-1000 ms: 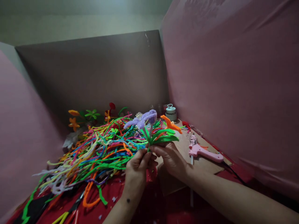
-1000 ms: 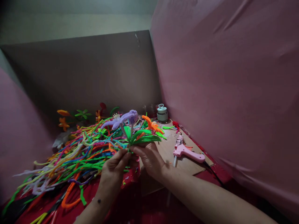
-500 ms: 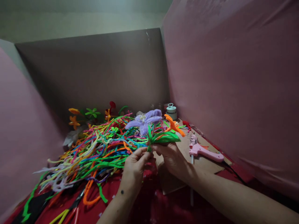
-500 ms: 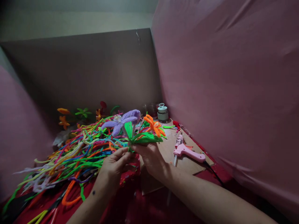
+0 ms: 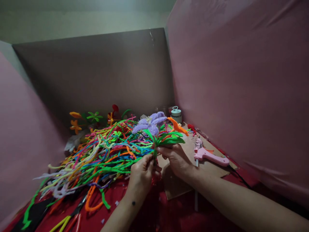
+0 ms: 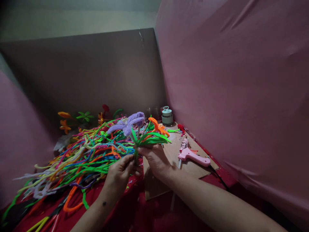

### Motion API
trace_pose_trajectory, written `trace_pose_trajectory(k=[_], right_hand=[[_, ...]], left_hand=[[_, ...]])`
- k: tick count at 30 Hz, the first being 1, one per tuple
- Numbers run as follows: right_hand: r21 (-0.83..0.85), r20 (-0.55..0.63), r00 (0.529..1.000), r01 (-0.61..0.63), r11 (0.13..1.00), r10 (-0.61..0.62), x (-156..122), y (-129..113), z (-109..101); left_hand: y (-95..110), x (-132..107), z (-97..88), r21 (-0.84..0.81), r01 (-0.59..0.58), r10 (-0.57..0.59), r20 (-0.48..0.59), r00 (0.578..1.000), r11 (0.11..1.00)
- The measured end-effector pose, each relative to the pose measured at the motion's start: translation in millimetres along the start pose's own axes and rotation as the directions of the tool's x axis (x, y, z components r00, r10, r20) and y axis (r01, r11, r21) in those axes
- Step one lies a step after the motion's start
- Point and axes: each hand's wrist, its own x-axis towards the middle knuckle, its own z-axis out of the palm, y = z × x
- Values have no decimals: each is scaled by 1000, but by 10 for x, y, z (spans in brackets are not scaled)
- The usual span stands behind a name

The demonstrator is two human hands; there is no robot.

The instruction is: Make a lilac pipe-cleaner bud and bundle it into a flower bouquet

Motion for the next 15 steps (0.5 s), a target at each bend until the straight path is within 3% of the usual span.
trace_pose_trajectory(k=[7, 15], right_hand=[[5, 52, 998, 47, 999, -47, -2, -68, 51], [31, 58, 998, 26, 999, -28, 12, -46, 28]], left_hand=[[-12, -29, 0, 36, -3, 4, -31, 1000, 999], [78, -46, 61, -138, 123, -131, -51, 990, 983]])
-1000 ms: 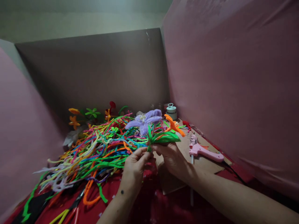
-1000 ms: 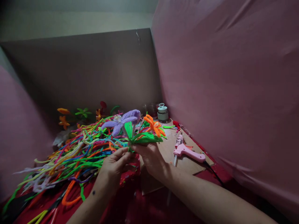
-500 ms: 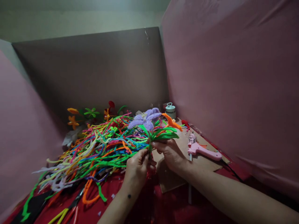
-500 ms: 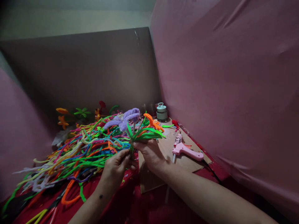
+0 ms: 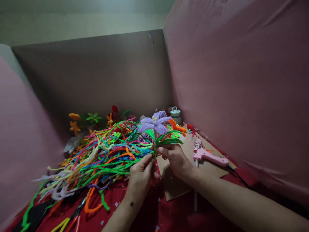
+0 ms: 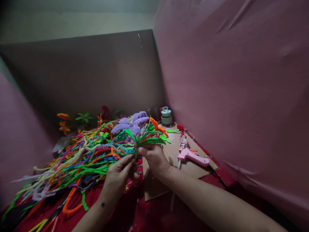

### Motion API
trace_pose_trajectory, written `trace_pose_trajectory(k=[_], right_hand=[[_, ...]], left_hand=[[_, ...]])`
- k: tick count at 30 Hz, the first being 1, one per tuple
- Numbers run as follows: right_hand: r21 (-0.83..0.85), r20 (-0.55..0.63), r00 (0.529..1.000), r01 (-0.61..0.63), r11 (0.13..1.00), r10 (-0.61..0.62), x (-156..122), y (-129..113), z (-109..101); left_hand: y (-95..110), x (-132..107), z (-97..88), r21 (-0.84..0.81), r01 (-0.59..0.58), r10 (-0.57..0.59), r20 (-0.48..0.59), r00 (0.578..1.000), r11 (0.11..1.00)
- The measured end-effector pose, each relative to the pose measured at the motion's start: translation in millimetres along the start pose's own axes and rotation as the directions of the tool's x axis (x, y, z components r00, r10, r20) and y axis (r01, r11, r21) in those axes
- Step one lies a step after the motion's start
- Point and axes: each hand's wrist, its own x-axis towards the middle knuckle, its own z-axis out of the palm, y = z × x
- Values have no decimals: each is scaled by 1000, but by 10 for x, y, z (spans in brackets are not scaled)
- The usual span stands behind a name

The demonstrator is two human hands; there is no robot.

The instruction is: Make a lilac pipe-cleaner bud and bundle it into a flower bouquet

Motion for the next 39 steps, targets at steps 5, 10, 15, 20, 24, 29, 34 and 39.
trace_pose_trajectory(k=[5, 10, 15, 20, 24, 29, 34, 39], right_hand=[[14, -51, 999, 17, 1000, -16, 2, 53, 0], [-24, -37, 999, 12, 1000, -13, -5, 31, -15], [0, -20, 999, -26, 1000, 26, -15, -8, -18], [21, -6, 999, -41, 999, 41, -12, -13, -6], [60, 1, 1000, -25, 998, 25, -17, 18, 4], [99, 28, 998, -54, 994, 51, -49, 59, 47], [50, 16, 1000, -27, 998, 27, -63, 62, 74], [17, 64, 998, 4, 1000, -5, -69, 26, 33]], left_hand=[[53, -7, 10, -111, 69, -66, 23, 998, 991], [54, 0, 3, -141, 77, -75, 21, 997, 987], [57, 5, -6, -154, 109, -99, 72, 992, 982], [139, 16, -25, -54, 53, -50, 60, 997, 997], [120, 2, -4, 48, -60, 57, 63, 996, 997], [-53, -23, 3, 375, -297, 319, 2, 948, 878], [-77, 4, -20, 451, -351, 405, -25, 914, 821], [43, -9, -29, 178, -191, 194, 4, 981, 965]])
